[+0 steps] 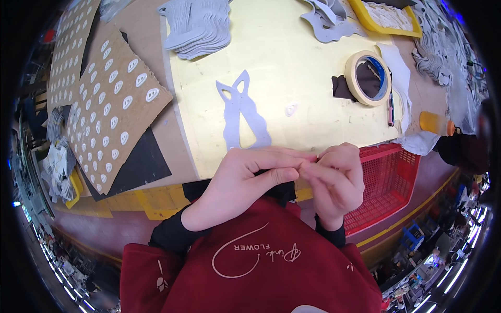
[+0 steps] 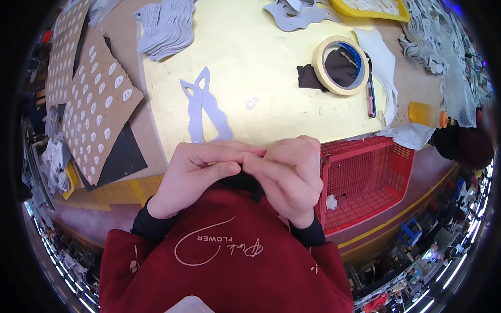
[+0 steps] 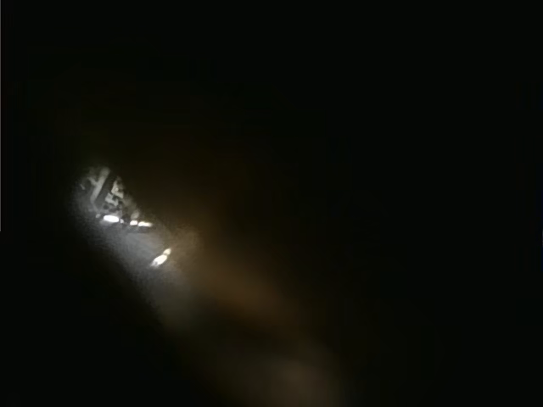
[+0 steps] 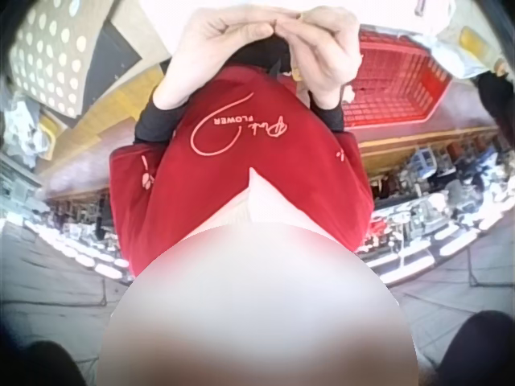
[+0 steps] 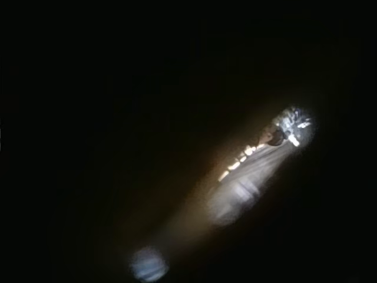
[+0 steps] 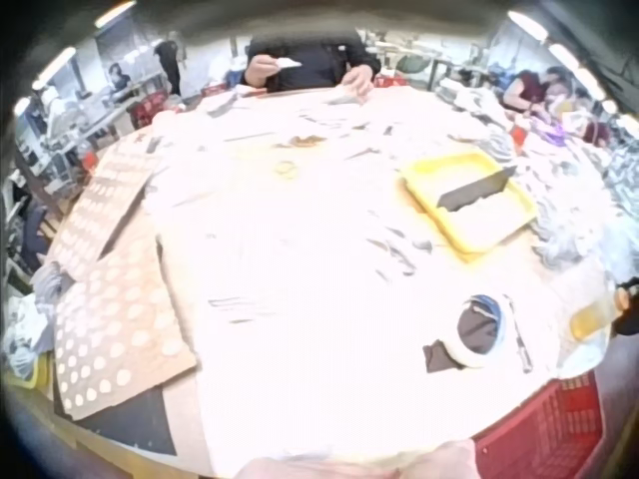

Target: The person applies glue to a cardboard sheet with pre-cut white shapes, then handles a roll of tape and a small gray cutout. They tear off pieces of tape and attach them to the gray cutout on a cluttered worktable.

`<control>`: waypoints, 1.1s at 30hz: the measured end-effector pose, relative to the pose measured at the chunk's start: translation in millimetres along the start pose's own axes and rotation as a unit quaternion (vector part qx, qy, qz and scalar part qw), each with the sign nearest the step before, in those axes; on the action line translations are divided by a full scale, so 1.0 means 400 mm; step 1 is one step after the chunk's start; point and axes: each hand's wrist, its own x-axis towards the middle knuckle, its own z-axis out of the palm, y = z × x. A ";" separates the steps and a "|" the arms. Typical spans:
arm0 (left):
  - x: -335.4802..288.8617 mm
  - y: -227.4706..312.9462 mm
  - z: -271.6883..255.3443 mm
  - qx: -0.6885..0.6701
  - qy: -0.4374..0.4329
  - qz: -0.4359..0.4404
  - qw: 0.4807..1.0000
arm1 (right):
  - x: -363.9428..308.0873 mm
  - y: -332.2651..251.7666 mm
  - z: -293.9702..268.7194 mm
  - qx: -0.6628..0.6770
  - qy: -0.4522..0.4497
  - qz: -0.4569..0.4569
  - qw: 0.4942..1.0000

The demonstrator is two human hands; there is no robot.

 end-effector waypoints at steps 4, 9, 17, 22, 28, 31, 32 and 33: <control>0.005 0.005 0.007 0.019 0.018 0.057 0.998 | 0.014 0.012 0.009 0.002 0.001 -0.044 0.999; -0.014 0.013 -0.014 0.034 0.020 0.061 0.997 | 0.027 0.023 -0.036 0.202 -0.110 0.005 0.973; 0.006 0.000 -0.038 0.017 0.119 0.149 0.981 | 0.116 0.193 -0.128 -0.394 -0.007 0.007 0.919; -0.002 0.030 -0.050 0.098 0.090 0.229 0.964 | 0.140 0.225 -0.169 -0.196 0.090 0.099 0.971; 0.032 0.084 -0.027 0.194 0.039 0.261 0.945 | 0.179 0.194 -0.208 0.328 0.258 0.162 0.894; 0.058 0.106 0.022 0.203 0.010 0.261 0.944 | 0.187 0.169 -0.226 0.509 0.263 0.108 0.812; 0.068 0.113 0.037 0.204 0.011 0.252 0.946 | 0.182 0.156 -0.228 0.567 0.277 0.114 0.767; 0.079 0.119 0.052 0.206 0.013 0.243 0.948 | 0.177 0.146 -0.227 0.633 0.258 0.097 0.723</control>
